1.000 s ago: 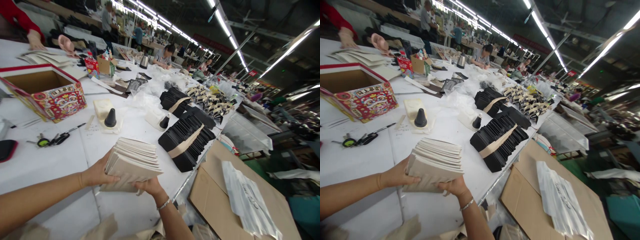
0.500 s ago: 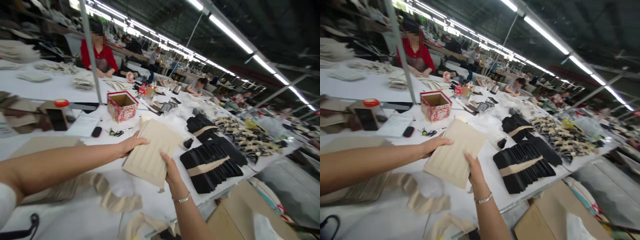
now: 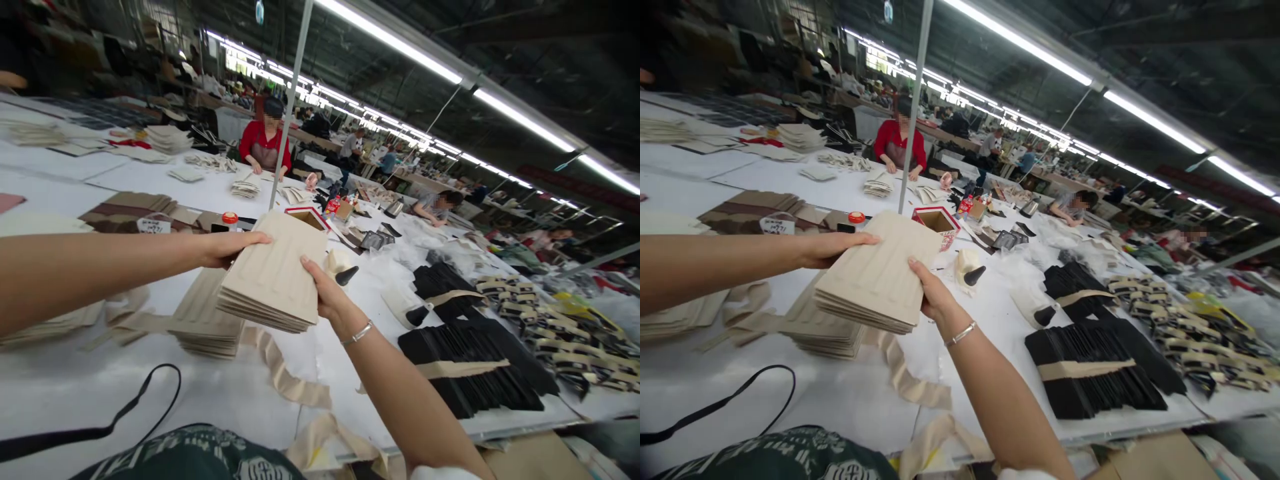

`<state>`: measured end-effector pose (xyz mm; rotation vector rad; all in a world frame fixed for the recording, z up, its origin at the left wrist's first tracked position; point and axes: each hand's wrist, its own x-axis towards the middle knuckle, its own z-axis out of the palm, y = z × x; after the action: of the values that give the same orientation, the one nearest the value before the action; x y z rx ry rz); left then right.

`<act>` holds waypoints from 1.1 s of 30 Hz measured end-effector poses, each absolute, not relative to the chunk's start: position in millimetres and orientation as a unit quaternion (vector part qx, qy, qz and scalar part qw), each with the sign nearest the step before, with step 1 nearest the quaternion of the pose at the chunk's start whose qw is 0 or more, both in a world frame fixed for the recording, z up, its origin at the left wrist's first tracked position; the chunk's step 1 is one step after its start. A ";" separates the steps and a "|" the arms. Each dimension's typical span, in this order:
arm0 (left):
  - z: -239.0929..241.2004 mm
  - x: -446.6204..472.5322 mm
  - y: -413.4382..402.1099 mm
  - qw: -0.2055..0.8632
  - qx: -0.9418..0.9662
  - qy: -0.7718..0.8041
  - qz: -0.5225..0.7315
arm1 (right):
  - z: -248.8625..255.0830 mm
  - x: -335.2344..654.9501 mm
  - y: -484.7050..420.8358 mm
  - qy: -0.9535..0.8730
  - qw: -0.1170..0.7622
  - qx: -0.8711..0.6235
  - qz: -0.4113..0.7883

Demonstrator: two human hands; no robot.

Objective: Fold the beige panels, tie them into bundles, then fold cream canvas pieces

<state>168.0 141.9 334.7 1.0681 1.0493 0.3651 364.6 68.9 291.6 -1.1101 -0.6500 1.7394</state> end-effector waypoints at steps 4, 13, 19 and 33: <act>313.1 108.2 141.3 0.748 0.425 0.476 0.180 | 275.2 312.3 87.8 -0.249 0.397 -0.491 0.735; 266.4 46.0 136.5 0.774 0.364 0.468 0.224 | 223.5 256.0 112.1 -0.281 0.346 -0.529 0.722; 246.7 38.2 141.1 0.787 0.352 0.453 0.228 | 209.4 251.6 119.0 -0.300 0.334 -0.534 0.717; 242.4 36.0 152.1 0.781 0.355 0.470 0.208 | 213.3 250.9 124.6 -0.290 0.282 -0.584 0.704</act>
<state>36.0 152.1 242.4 0.7667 1.0163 0.4493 250.9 124.6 213.3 -1.5639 -0.7764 1.8861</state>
